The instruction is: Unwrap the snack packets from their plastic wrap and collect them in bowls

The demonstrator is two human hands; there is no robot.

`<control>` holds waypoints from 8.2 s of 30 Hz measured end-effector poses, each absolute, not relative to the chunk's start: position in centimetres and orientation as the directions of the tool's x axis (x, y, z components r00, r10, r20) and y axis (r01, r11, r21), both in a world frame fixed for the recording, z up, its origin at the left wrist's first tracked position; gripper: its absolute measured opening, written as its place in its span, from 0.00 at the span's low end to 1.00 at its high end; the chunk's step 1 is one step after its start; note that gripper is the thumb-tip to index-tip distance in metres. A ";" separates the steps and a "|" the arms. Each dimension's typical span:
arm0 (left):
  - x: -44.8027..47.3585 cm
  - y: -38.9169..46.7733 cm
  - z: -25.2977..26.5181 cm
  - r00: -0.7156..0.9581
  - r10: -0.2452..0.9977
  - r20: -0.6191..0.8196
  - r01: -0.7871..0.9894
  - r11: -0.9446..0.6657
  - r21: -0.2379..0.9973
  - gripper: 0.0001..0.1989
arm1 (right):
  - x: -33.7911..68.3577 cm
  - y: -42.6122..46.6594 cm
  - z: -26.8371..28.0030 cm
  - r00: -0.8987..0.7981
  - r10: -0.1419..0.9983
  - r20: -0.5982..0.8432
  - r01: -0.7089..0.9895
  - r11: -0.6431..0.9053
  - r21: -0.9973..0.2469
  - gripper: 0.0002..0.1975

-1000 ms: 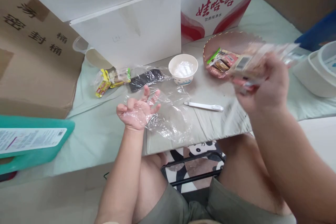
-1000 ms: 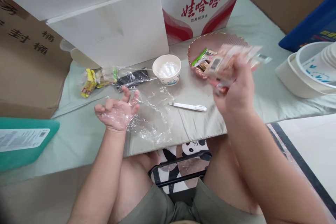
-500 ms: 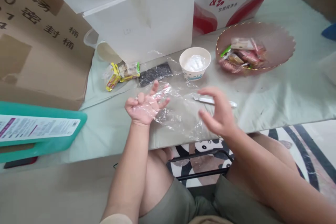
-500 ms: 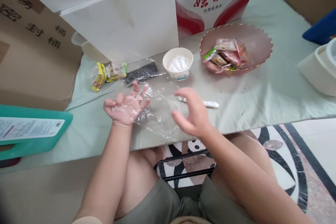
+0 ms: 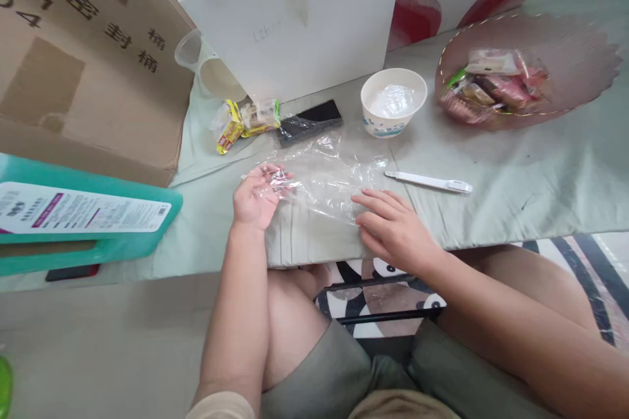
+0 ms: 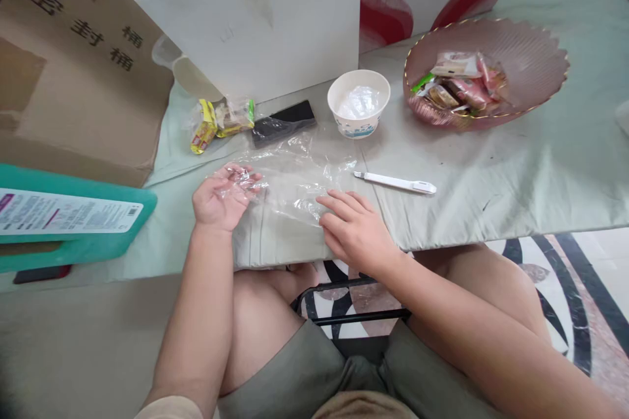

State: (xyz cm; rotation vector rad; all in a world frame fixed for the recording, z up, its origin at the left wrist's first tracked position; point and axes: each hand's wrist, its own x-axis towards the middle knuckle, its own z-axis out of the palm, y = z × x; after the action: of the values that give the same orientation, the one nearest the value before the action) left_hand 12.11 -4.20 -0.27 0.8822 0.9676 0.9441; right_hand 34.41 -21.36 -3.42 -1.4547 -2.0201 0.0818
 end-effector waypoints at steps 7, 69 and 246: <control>9.4 -4.9 0.3 0.172 0.869 -0.463 -0.030 0.474 0.880 0.24 | 36.8 -21.1 -2.1 0.007 0.817 0.577 0.749 0.378 -0.544 0.06; 11.2 -6.8 -0.9 -0.014 0.994 -0.112 0.011 0.112 0.994 0.18 | 38.6 -19.1 -1.8 0.549 0.835 0.018 0.140 -0.071 -0.988 0.17; 17.9 -6.5 -0.9 0.424 0.868 -0.257 -0.214 0.371 0.904 0.09 | 36.8 -14.4 -2.6 0.219 0.951 -0.216 -0.401 -0.114 -0.909 0.12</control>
State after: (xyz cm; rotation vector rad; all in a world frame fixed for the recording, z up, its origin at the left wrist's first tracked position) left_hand 17.91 -6.52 -0.91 0.9269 0.8554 0.8144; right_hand 36.80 -14.44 -2.56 -1.1433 -0.6440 1.2947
